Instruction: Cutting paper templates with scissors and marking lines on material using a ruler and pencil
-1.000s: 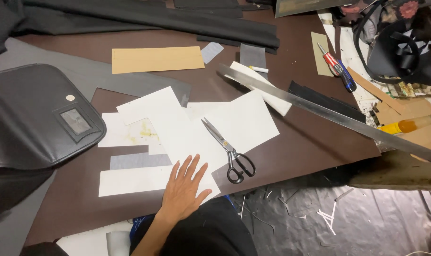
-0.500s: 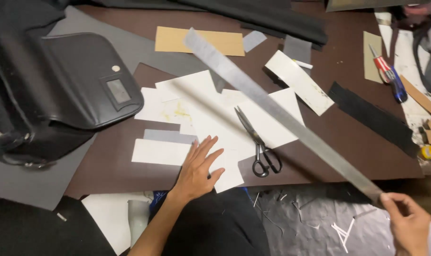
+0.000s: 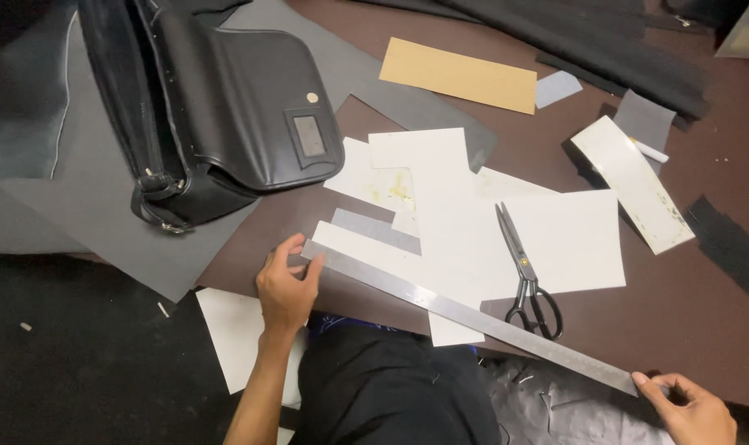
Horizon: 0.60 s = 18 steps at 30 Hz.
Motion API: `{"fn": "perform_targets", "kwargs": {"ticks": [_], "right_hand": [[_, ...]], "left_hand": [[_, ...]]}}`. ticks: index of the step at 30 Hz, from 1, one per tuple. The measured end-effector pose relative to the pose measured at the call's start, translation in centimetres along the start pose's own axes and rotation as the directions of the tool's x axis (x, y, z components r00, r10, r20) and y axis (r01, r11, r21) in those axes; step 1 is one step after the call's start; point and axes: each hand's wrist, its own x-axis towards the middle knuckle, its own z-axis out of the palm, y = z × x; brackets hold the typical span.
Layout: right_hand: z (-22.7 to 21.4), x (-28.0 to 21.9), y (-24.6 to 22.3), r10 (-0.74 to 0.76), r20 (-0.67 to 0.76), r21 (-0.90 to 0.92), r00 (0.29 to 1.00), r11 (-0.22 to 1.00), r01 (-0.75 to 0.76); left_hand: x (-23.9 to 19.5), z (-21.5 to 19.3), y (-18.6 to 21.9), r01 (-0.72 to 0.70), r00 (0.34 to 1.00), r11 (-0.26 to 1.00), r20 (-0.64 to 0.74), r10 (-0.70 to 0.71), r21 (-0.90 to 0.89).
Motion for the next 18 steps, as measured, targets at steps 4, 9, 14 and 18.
{"fn": "perform_targets", "kwargs": {"ticks": [4,9,14,18], "right_hand": [[-1.3,1.7,-2.6,0.062,0.059,-0.048,0.996,0.997,-0.060],[-1.1,3.9,-2.2,-0.078,-0.049,-0.058,0.996,0.995,0.076],[-1.5,-4.1,-13.1,-0.655,-0.405,-0.028,0.639,0.707,0.707],[2.1,-10.9,-24.4,-0.911,-0.166,0.168,0.378,0.351,0.921]], "left_hand": [[0.2,1.0,-0.9,-0.176,0.982,0.970,-0.038,0.185,0.169],[0.3,1.9,-0.9,-0.053,0.995,0.973,-0.070,0.070,0.226],[0.4,1.7,-0.5,0.097,0.995,0.969,-0.001,-0.100,0.226],[0.3,1.9,-0.2,0.066,0.998,0.976,0.010,-0.070,0.205]]}}
